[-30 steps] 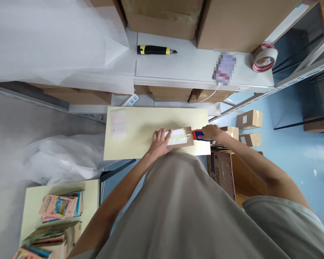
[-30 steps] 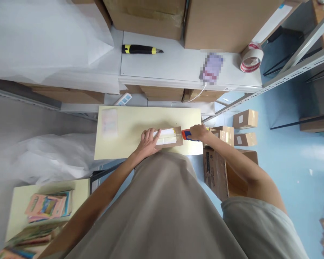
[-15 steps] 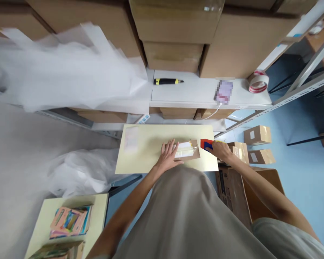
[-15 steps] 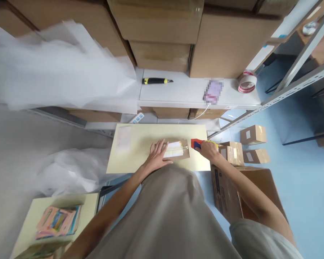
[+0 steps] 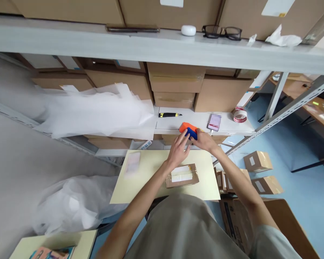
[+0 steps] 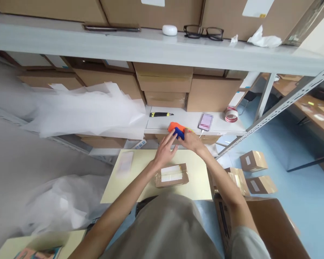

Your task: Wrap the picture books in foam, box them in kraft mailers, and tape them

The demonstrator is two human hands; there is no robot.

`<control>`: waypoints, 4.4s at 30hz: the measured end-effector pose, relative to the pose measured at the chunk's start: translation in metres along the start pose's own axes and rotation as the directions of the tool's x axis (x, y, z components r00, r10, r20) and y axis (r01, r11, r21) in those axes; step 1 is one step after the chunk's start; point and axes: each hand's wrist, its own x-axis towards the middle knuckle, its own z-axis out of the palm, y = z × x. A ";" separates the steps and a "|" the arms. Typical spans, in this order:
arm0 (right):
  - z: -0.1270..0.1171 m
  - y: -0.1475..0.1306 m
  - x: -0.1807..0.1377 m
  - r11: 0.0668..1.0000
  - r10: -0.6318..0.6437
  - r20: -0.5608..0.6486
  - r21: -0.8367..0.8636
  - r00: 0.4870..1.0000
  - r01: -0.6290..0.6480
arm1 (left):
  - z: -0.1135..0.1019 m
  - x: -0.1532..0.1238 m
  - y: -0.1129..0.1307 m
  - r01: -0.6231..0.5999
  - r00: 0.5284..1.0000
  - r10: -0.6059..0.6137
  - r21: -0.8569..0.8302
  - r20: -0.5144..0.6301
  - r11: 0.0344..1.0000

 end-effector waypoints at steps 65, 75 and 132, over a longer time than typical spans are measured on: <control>0.322 -0.046 -0.086 0.735 0.325 -0.267 0.675 0.907 -0.065 | -0.007 -0.232 -0.097 0.840 0.516 -0.850 0.135 0.105 0.526; 0.342 -0.111 -0.073 0.838 0.344 -0.322 0.528 0.882 -0.135 | -0.021 -0.239 -0.126 0.863 0.473 -0.878 0.166 0.070 0.478; 0.272 -0.082 -0.065 0.727 0.444 0.169 0.506 0.880 -0.464 | -0.072 -0.244 -0.162 0.937 0.311 -0.920 0.087 0.237 0.339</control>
